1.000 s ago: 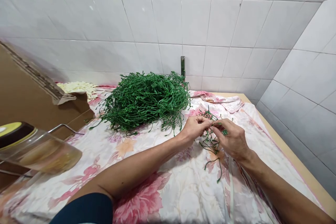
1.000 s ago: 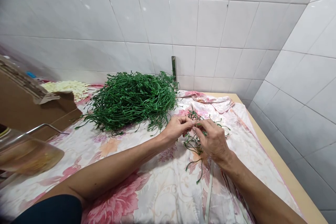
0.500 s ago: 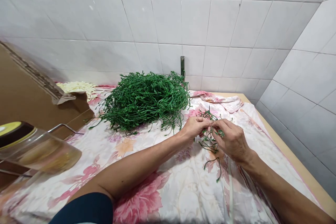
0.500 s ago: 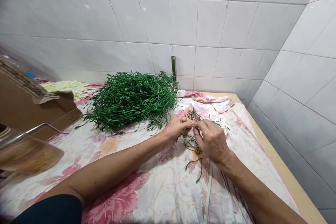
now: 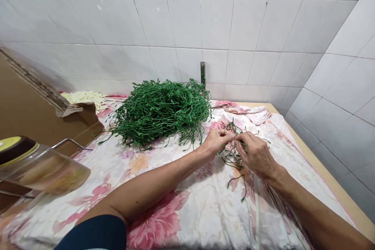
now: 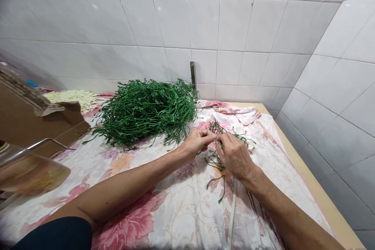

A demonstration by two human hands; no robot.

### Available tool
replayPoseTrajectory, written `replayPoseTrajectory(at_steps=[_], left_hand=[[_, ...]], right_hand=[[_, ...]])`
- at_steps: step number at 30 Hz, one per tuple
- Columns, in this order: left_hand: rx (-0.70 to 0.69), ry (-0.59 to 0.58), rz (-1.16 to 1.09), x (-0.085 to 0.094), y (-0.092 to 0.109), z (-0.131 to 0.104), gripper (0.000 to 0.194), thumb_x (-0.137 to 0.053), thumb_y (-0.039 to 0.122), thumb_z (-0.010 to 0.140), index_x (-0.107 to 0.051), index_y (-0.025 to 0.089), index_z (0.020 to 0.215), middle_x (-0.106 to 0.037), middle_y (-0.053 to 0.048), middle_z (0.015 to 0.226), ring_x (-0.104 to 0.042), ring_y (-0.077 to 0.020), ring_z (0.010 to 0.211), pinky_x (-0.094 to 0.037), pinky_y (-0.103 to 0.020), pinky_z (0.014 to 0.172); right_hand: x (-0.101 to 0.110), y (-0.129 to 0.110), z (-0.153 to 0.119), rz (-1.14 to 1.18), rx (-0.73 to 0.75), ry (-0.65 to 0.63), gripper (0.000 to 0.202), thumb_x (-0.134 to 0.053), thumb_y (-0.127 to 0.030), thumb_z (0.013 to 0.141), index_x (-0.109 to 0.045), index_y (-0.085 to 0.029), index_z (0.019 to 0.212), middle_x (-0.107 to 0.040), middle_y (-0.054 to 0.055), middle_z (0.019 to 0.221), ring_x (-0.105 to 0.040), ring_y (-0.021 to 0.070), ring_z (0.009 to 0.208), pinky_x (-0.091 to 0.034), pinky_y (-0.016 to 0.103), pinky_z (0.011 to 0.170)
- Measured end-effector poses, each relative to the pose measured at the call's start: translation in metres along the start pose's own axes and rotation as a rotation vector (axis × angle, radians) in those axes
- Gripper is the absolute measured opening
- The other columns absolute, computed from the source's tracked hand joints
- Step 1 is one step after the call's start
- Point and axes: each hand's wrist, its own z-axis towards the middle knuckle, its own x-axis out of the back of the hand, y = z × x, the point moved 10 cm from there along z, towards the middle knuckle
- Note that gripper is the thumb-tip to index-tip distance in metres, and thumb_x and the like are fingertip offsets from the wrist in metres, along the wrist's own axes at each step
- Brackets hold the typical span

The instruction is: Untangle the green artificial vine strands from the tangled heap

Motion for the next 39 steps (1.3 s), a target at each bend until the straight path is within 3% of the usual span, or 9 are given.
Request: replayPoseTrajectory(at_steps=[8, 10, 13, 15, 20, 25, 29, 33, 39], left_hand=[[-0.186, 0.025, 0.201, 0.002, 0.0, 0.01, 0.031, -0.077, 0.041, 0.071, -0.062, 0.014, 0.066, -0.059, -0.001, 0.065, -0.05, -0.0112, 0.064, -0.038, -0.023, 0.061], [-0.201, 0.049, 0.28, 0.008, -0.003, 0.016, 0.024, -0.072, 0.036, 0.076, -0.064, 0.014, 0.07, -0.059, 0.0, 0.066, -0.05, -0.0112, 0.063, -0.037, -0.023, 0.06], [-0.233, 0.213, 0.319, 0.031, 0.003, 0.021, 0.022, -0.069, 0.033, 0.079, -0.063, 0.014, 0.07, -0.058, 0.001, 0.067, -0.049, -0.0105, 0.063, -0.037, -0.023, 0.061], [-0.271, 0.157, 0.278, 0.028, 0.009, 0.023, 0.024, -0.071, 0.036, 0.079, -0.064, 0.014, 0.072, -0.059, 0.001, 0.069, -0.05, -0.01, 0.065, -0.038, -0.022, 0.062], [-0.13, 0.044, 0.028, 0.018, 0.001, 0.023, 0.04, -0.073, 0.05, 0.081, -0.059, 0.014, 0.069, -0.055, 0.002, 0.063, -0.045, -0.0071, 0.051, -0.037, -0.022, 0.051], [0.035, 0.013, -0.194, 0.018, -0.006, 0.021, 0.034, -0.081, 0.042, 0.078, -0.065, 0.011, 0.082, -0.071, -0.006, 0.08, -0.056, -0.0076, 0.053, -0.044, -0.022, 0.05], [0.029, 0.0, -0.188, 0.018, 0.002, 0.019, 0.033, -0.081, 0.04, 0.081, -0.065, 0.01, 0.083, -0.075, -0.01, 0.087, -0.061, -0.0082, 0.056, -0.046, -0.021, 0.051], [-0.024, -0.002, -0.131, 0.012, 0.007, 0.015, 0.036, -0.079, 0.042, 0.082, -0.067, 0.009, 0.087, -0.076, -0.013, 0.09, -0.063, -0.0091, 0.058, -0.049, -0.022, 0.055], [-0.189, 0.008, 0.035, 0.003, 0.016, 0.008, 0.033, -0.072, 0.043, 0.086, -0.067, 0.011, 0.09, -0.072, -0.006, 0.078, -0.061, -0.0088, 0.06, -0.046, -0.02, 0.057]], right_hand=[[-0.021, 0.019, -0.006, 0.172, -0.198, -0.142, 0.01, -0.053, -0.017, 0.095, -0.057, -0.02, 0.087, -0.066, 0.004, 0.082, -0.061, 0.0174, 0.07, -0.047, 0.03, 0.069], [-0.024, 0.006, -0.007, 0.207, -0.176, -0.18, 0.011, -0.051, -0.015, 0.094, -0.057, -0.02, 0.087, -0.065, 0.004, 0.081, -0.06, 0.0173, 0.069, -0.046, 0.03, 0.068], [-0.031, -0.029, -0.009, 0.319, -0.045, -0.281, 0.01, -0.051, -0.013, 0.093, -0.056, -0.021, 0.088, -0.064, 0.003, 0.081, -0.059, 0.0166, 0.069, -0.045, 0.028, 0.067], [-0.028, -0.04, -0.007, 0.359, 0.009, -0.297, 0.011, -0.051, -0.013, 0.094, -0.057, -0.021, 0.091, -0.065, 0.003, 0.084, -0.06, 0.0167, 0.072, -0.046, 0.029, 0.068], [-0.005, 0.014, -0.001, 0.181, -0.184, -0.215, 0.006, -0.055, -0.018, 0.096, -0.06, -0.021, 0.095, -0.068, 0.002, 0.085, -0.062, 0.0176, 0.073, -0.046, 0.03, 0.069], [0.007, 0.07, -0.008, -0.19, -0.209, -0.266, 0.015, -0.057, -0.012, 0.089, -0.068, -0.023, 0.088, -0.072, 0.004, 0.083, -0.065, 0.0216, 0.073, -0.044, 0.032, 0.063], [0.02, 0.074, -0.006, -0.272, -0.149, -0.194, 0.024, -0.055, -0.006, 0.084, -0.074, -0.022, 0.088, -0.076, 0.009, 0.095, -0.069, 0.027, 0.089, -0.05, 0.037, 0.073], [0.036, 0.064, 0.0, 0.051, -0.317, -0.023, 0.017, -0.056, -0.022, 0.094, -0.073, -0.021, 0.1, -0.077, 0.007, 0.099, -0.072, 0.0236, 0.087, -0.055, 0.038, 0.08], [-0.021, 0.05, -0.017, 0.698, -0.711, -0.213, 0.035, -0.067, -0.049, 0.091, -0.065, -0.02, 0.109, -0.077, 0.007, 0.091, -0.074, 0.0217, 0.076, -0.06, 0.031, 0.059]])
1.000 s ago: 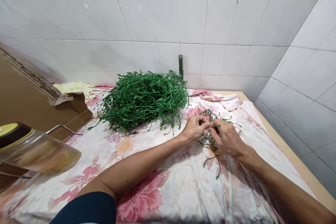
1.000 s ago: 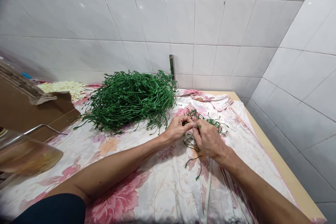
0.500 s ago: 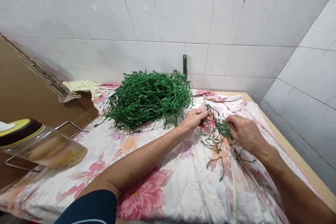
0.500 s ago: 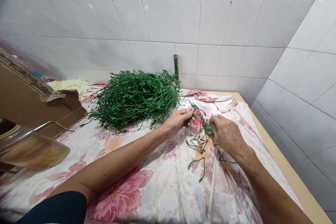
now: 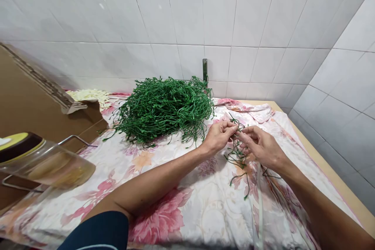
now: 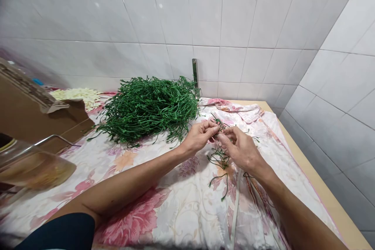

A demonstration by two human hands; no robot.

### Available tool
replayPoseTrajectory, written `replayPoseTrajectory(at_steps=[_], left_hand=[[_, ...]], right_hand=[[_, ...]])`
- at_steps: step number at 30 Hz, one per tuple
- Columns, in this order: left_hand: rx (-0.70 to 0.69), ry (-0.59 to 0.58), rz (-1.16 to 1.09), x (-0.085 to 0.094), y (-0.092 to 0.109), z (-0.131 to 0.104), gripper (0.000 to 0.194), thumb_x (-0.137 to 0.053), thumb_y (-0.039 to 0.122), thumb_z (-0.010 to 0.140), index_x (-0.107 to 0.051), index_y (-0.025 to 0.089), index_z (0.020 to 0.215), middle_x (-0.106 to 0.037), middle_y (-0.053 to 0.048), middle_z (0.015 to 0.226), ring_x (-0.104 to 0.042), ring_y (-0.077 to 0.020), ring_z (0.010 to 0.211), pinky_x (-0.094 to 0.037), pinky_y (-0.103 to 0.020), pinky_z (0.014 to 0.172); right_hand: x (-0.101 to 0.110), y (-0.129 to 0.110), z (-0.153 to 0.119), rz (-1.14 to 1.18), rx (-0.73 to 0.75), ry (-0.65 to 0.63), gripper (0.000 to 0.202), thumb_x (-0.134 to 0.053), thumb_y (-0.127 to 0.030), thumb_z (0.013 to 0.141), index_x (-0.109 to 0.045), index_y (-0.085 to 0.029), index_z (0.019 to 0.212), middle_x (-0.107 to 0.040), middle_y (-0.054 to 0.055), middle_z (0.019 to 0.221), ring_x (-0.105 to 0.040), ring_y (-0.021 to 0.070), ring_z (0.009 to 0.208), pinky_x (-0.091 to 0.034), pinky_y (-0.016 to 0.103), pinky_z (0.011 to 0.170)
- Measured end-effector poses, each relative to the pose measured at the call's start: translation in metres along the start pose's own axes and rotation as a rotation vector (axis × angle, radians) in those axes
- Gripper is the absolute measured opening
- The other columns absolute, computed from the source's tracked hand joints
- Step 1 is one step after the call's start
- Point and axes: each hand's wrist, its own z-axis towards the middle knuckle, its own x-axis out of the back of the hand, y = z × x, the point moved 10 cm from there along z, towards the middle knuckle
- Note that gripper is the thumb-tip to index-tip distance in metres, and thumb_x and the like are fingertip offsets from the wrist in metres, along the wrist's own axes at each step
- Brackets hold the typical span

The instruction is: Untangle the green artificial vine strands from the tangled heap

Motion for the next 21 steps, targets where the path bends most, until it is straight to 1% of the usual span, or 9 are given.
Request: replayPoseTrajectory(at_steps=[2, 3, 6, 9, 11, 13, 16, 21], left_hand=[[-0.04, -0.019, 0.044, -0.003, 0.003, -0.002, 0.032, -0.07, 0.043, 0.087, -0.066, 0.011, 0.087, -0.071, -0.005, 0.078, -0.059, -0.0082, 0.059, -0.047, -0.02, 0.057], [-0.051, -0.032, 0.048, -0.005, 0.005, -0.003, 0.031, -0.069, 0.043, 0.088, -0.066, 0.011, 0.087, -0.071, -0.006, 0.079, -0.059, -0.0084, 0.059, -0.047, -0.021, 0.057], [-0.047, -0.051, 0.063, -0.007, 0.005, -0.004, 0.032, -0.068, 0.044, 0.088, -0.064, 0.013, 0.084, -0.068, -0.004, 0.072, -0.06, -0.0101, 0.056, -0.048, -0.022, 0.055], [0.004, -0.043, 0.086, -0.006, 0.0, -0.002, 0.032, -0.067, 0.045, 0.087, -0.06, 0.015, 0.08, -0.063, -0.001, 0.063, -0.059, -0.0107, 0.052, -0.046, -0.022, 0.052], [0.018, -0.018, 0.07, -0.003, -0.001, -0.001, 0.033, -0.067, 0.046, 0.086, -0.056, 0.016, 0.079, -0.06, 0.001, 0.061, -0.055, -0.0088, 0.049, -0.042, -0.021, 0.049], [0.01, 0.006, 0.061, -0.001, 0.001, 0.0, 0.033, -0.066, 0.046, 0.086, -0.053, 0.017, 0.077, -0.055, 0.004, 0.06, -0.047, -0.0064, 0.047, -0.037, -0.02, 0.048], [0.028, 0.0, 0.069, -0.002, 0.004, -0.002, 0.034, -0.066, 0.047, 0.086, -0.053, 0.017, 0.076, -0.044, 0.007, 0.058, -0.036, -0.0047, 0.048, -0.028, -0.02, 0.047], [0.15, -0.044, 0.017, -0.007, 0.0, -0.007, 0.042, -0.077, 0.053, 0.076, -0.059, 0.016, 0.081, -0.041, 0.008, 0.061, -0.031, -0.0042, 0.048, -0.023, -0.022, 0.048]], right_hand=[[-0.005, 0.009, 0.001, 0.102, -0.061, -0.002, 0.035, -0.071, -0.048, 0.087, -0.064, -0.018, 0.105, -0.077, 0.007, 0.085, -0.073, 0.0213, 0.068, -0.058, 0.03, 0.052], [-0.004, 0.009, 0.002, 0.11, -0.055, 0.016, 0.032, -0.072, -0.046, 0.086, -0.065, -0.018, 0.101, -0.076, 0.007, 0.081, -0.072, 0.0205, 0.065, -0.058, 0.029, 0.051], [0.008, 0.001, 0.004, 0.014, 0.049, 0.087, 0.023, -0.071, -0.04, 0.085, -0.069, -0.018, 0.091, -0.074, 0.005, 0.074, -0.068, 0.0181, 0.062, -0.057, 0.029, 0.056], [0.019, -0.01, 0.002, -0.094, 0.137, 0.142, 0.017, -0.07, -0.036, 0.086, -0.072, -0.019, 0.088, -0.074, 0.004, 0.076, -0.068, 0.0179, 0.067, -0.054, 0.028, 0.061], [0.025, -0.015, 0.001, -0.14, 0.169, 0.185, 0.015, -0.069, -0.033, 0.086, -0.073, -0.02, 0.087, -0.075, 0.003, 0.08, -0.068, 0.0175, 0.07, -0.053, 0.028, 0.064], [0.031, -0.017, 0.0, -0.167, 0.183, 0.231, 0.013, -0.068, -0.031, 0.086, -0.074, -0.02, 0.088, -0.075, 0.003, 0.083, -0.068, 0.0172, 0.072, -0.052, 0.028, 0.065], [0.035, -0.02, -0.001, -0.17, 0.198, 0.275, 0.014, -0.067, -0.031, 0.086, -0.075, -0.02, 0.089, -0.075, 0.003, 0.083, -0.067, 0.0166, 0.069, -0.052, 0.028, 0.064], [0.038, -0.028, -0.005, -0.186, 0.246, 0.314, 0.013, -0.066, -0.03, 0.086, -0.074, -0.02, 0.088, -0.075, 0.002, 0.082, -0.066, 0.0158, 0.066, -0.053, 0.028, 0.064]])
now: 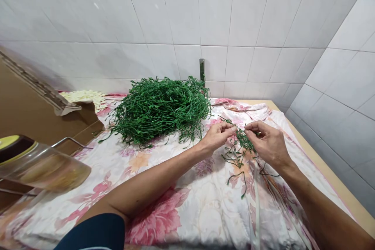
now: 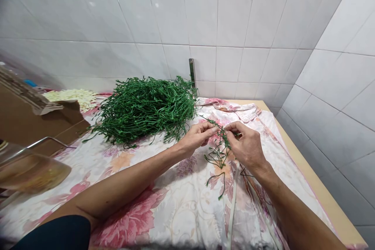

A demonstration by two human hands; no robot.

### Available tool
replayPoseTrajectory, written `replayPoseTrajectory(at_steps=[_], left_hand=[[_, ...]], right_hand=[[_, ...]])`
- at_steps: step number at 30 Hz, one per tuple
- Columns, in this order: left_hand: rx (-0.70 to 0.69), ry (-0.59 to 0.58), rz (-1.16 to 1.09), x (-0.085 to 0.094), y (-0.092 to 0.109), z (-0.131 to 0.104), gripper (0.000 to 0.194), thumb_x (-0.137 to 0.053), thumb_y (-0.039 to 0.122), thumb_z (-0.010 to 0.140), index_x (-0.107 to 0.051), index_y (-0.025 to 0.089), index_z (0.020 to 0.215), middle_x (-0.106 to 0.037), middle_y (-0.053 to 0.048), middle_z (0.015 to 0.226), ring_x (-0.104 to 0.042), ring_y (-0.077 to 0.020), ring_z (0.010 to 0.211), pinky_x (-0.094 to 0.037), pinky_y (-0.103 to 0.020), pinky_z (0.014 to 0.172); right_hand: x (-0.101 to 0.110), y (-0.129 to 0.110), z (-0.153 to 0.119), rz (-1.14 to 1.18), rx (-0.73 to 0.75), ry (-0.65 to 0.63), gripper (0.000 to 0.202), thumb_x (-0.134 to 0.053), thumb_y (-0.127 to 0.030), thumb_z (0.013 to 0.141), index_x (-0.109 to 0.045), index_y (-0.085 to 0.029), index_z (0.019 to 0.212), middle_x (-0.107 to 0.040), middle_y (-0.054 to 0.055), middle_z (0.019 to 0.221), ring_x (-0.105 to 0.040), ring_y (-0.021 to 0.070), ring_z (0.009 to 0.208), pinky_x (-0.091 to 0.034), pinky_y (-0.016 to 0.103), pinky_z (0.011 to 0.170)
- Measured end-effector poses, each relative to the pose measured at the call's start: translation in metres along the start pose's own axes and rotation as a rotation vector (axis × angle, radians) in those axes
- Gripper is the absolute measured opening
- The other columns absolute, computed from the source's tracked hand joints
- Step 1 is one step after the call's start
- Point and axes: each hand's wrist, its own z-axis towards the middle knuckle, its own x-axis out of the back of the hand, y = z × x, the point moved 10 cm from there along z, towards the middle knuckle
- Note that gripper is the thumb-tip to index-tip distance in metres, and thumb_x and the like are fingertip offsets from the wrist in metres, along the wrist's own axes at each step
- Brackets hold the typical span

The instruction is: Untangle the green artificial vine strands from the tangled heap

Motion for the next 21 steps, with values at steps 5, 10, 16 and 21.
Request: replayPoseTrajectory(at_steps=[5, 10, 16, 21], left_hand=[[0.031, -0.009, -0.102, 0.0, -0.004, 0.001, 0.043, -0.08, 0.053, 0.074, -0.058, 0.016, 0.079, -0.037, 0.01, 0.055, -0.027, -0.0032, 0.043, -0.019, -0.022, 0.045], [-0.053, -0.022, -0.08, 0.001, 0.0, 0.004, 0.037, -0.077, 0.046, 0.077, -0.061, 0.013, 0.078, -0.056, 0.002, 0.067, -0.045, -0.0047, 0.047, -0.033, -0.021, 0.046], [-0.139, -0.025, -0.077, 0.001, 0.007, 0.004, 0.035, -0.079, 0.04, 0.076, -0.067, 0.01, 0.091, -0.059, 0.002, 0.069, -0.051, -0.0062, 0.05, -0.043, -0.021, 0.05], [-0.075, 0.02, -0.119, 0.003, 0.0, 0.003, 0.033, -0.082, 0.035, 0.072, -0.067, 0.01, 0.088, -0.061, 0.001, 0.066, -0.053, -0.0068, 0.048, -0.044, -0.021, 0.048]], right_hand=[[-0.001, -0.004, -0.001, -0.01, 0.018, 0.002, 0.012, -0.065, -0.028, 0.086, -0.074, -0.02, 0.089, -0.076, 0.003, 0.084, -0.068, 0.0167, 0.071, -0.055, 0.028, 0.068], [-0.003, -0.004, 0.0, -0.014, 0.008, -0.017, 0.013, -0.064, -0.027, 0.085, -0.074, -0.019, 0.091, -0.076, 0.003, 0.083, -0.068, 0.0161, 0.07, -0.055, 0.028, 0.067], [-0.002, -0.006, -0.001, -0.059, 0.049, -0.008, 0.011, -0.063, -0.021, 0.087, -0.073, -0.02, 0.092, -0.075, 0.002, 0.084, -0.068, 0.0161, 0.07, -0.056, 0.028, 0.066], [0.01, -0.045, -0.011, -0.302, 0.433, 0.164, 0.014, -0.062, -0.014, 0.09, -0.072, -0.019, 0.099, -0.07, 0.012, 0.108, -0.066, 0.0263, 0.103, -0.056, 0.044, 0.091]])
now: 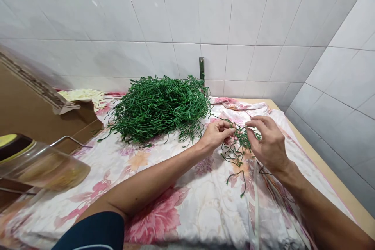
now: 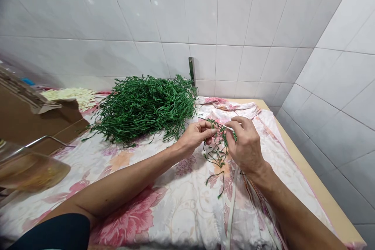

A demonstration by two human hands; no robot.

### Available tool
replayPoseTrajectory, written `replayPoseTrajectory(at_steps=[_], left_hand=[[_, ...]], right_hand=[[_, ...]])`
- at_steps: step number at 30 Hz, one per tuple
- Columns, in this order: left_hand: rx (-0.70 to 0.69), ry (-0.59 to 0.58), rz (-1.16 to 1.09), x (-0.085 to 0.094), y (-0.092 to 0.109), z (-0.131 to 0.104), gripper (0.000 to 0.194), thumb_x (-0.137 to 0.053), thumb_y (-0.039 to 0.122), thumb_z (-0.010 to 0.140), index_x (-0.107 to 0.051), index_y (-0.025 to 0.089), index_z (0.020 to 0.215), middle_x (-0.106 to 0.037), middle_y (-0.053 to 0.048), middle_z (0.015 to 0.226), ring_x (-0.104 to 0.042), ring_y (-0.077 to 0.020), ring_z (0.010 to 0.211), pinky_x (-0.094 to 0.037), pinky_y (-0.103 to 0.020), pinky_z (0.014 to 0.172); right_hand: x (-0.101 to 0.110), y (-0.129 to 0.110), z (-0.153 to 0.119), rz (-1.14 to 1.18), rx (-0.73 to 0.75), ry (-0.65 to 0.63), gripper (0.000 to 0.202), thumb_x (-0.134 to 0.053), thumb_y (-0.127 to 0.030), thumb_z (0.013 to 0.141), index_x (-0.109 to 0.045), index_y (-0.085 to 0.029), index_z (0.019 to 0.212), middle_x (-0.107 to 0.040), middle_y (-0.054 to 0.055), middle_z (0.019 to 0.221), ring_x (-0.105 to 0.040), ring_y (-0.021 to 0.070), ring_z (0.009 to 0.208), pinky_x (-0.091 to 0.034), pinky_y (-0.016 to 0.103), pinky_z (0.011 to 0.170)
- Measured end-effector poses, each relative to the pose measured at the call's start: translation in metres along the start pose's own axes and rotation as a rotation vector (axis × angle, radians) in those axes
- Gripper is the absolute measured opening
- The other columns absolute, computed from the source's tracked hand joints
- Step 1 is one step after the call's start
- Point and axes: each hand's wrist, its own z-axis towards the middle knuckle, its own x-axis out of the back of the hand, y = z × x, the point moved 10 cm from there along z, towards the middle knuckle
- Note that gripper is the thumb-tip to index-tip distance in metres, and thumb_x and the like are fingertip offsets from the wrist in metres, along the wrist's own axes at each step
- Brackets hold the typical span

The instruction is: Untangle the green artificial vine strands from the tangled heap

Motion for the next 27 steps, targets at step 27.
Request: replayPoseTrajectory(at_steps=[27], left_hand=[[0.123, -0.008, 0.001, 0.001, 0.0, -0.003, 0.025, -0.082, 0.027, 0.074, -0.063, 0.011, 0.071, -0.065, -0.003, 0.063, -0.058, -0.0088, 0.051, -0.046, -0.022, 0.053]], right_hand=[[-0.049, -0.01, -0.023, -0.159, 0.173, -0.295, 0.012, -0.057, -0.024, 0.1, -0.063, -0.018, 0.107, -0.065, 0.013, 0.109, -0.063, 0.027, 0.101, -0.054, 0.039, 0.082]])
